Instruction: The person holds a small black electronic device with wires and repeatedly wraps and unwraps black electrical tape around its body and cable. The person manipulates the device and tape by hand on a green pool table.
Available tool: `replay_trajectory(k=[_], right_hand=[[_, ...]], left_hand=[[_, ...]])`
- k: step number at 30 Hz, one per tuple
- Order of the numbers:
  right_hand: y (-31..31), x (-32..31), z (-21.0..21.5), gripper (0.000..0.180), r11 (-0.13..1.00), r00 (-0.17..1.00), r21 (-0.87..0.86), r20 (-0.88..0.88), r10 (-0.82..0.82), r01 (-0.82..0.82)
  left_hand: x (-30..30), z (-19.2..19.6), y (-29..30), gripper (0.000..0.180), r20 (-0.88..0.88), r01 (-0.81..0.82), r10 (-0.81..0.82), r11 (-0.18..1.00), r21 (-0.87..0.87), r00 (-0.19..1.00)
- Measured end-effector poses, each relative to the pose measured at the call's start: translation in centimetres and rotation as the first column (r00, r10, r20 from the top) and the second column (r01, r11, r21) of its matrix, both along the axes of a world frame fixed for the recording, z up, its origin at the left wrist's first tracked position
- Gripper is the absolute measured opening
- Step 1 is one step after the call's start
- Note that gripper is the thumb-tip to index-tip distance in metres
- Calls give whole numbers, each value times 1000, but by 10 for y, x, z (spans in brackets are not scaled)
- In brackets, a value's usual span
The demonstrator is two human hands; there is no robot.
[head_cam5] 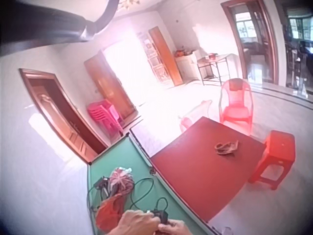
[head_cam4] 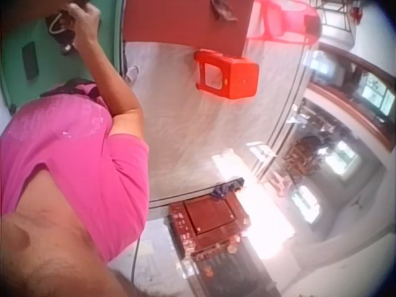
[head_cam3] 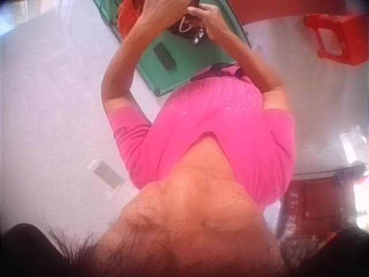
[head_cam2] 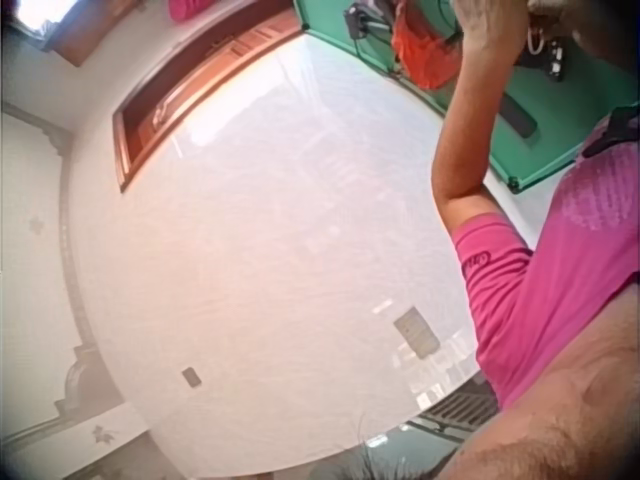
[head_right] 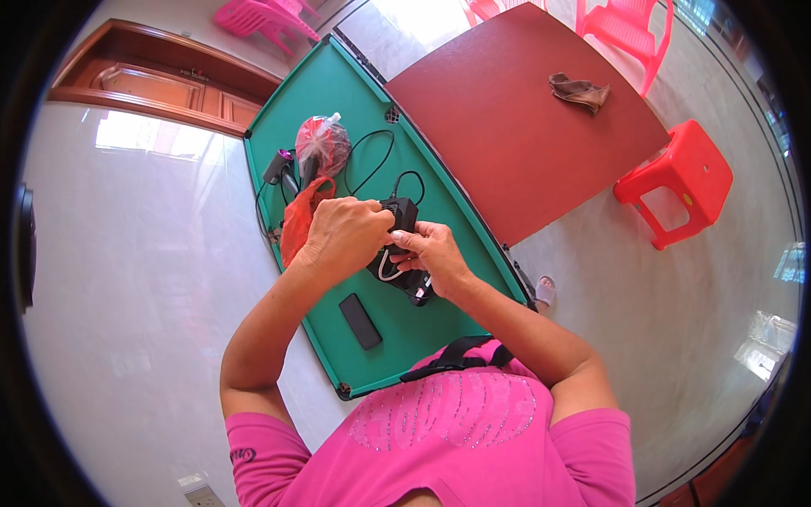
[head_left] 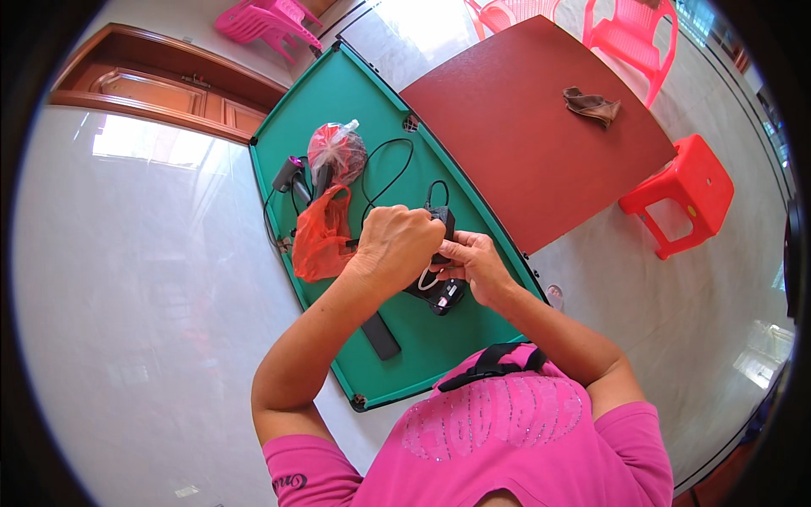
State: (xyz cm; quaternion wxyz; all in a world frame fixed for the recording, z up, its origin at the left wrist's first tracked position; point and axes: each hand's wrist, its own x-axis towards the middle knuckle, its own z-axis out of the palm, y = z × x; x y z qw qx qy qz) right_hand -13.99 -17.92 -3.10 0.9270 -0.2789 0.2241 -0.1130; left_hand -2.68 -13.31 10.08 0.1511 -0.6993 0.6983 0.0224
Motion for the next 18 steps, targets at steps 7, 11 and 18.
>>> replay_trajectory(k=[7, 11, 18], right_hand=[[5, 1, -3, 22, 998, 998, 39, 16, -53, 52], [6, -1, -3, 22, 998, 997, 11, 39, -67, 67], [8, -1, -2, 19, 997, 995, 5, 68, -78, 78]], left_hand=[[-11, -14, 21, 22, -7, -212, 214, 961, -180, 977], [-24, -8, 20, 28, -10, -529, 530, 845, -80, 848], [-17, -11, 31, 36, -195, -729, 707, 679, -80, 680]])
